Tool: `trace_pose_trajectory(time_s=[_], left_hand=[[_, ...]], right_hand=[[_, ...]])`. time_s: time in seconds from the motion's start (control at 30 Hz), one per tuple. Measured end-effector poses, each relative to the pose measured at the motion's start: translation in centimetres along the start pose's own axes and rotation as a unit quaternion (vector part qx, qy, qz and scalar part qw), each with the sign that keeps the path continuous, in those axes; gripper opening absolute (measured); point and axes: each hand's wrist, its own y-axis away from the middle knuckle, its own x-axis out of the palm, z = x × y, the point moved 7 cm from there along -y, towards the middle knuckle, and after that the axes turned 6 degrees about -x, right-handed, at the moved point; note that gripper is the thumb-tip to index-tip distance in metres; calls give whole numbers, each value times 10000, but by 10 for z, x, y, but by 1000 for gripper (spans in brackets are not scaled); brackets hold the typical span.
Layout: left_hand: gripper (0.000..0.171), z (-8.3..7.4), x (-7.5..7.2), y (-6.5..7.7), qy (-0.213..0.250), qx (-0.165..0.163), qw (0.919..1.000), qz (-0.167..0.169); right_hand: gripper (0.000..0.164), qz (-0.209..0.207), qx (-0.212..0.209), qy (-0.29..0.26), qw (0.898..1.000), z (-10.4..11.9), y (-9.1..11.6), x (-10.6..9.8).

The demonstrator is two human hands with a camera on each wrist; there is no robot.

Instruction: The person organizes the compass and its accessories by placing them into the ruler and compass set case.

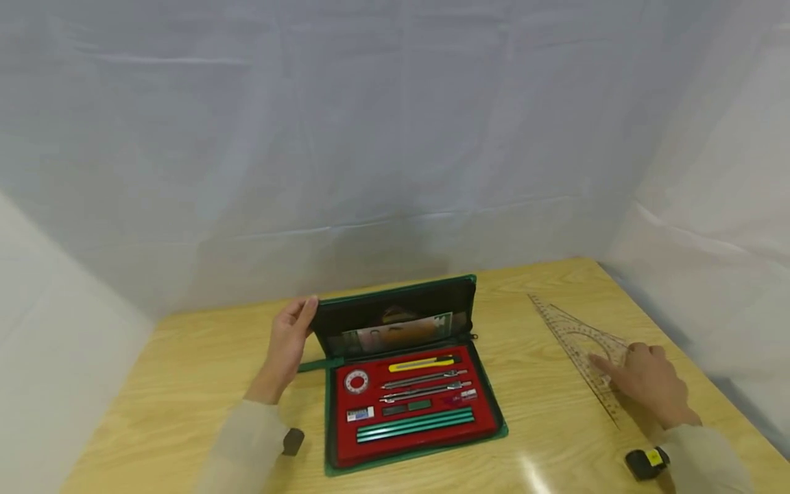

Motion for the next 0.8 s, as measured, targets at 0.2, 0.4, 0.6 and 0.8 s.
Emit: trace_pose_trajectory(time_s=[0.2, 0.4, 0.6, 0.8], left_hand=[[17, -1, -4, 0, -443, -6, 9990, 37], [15, -1, -8, 1, -425, -27, 9991, 20], [14, 0, -11, 2, -341, -218, 9991, -85], [14, 2, -4, -1, -176, -162, 9997, -26]], right_hand=[[77, 306, -257, 111, 9991, 0, -6, 0], [39, 119, -760, -141, 9969, 2, -8, -3], [38, 51, -686, -357, 9970, 4, -11, -4], [36, 359, -329, -87, 9988, 0, -12, -9]])
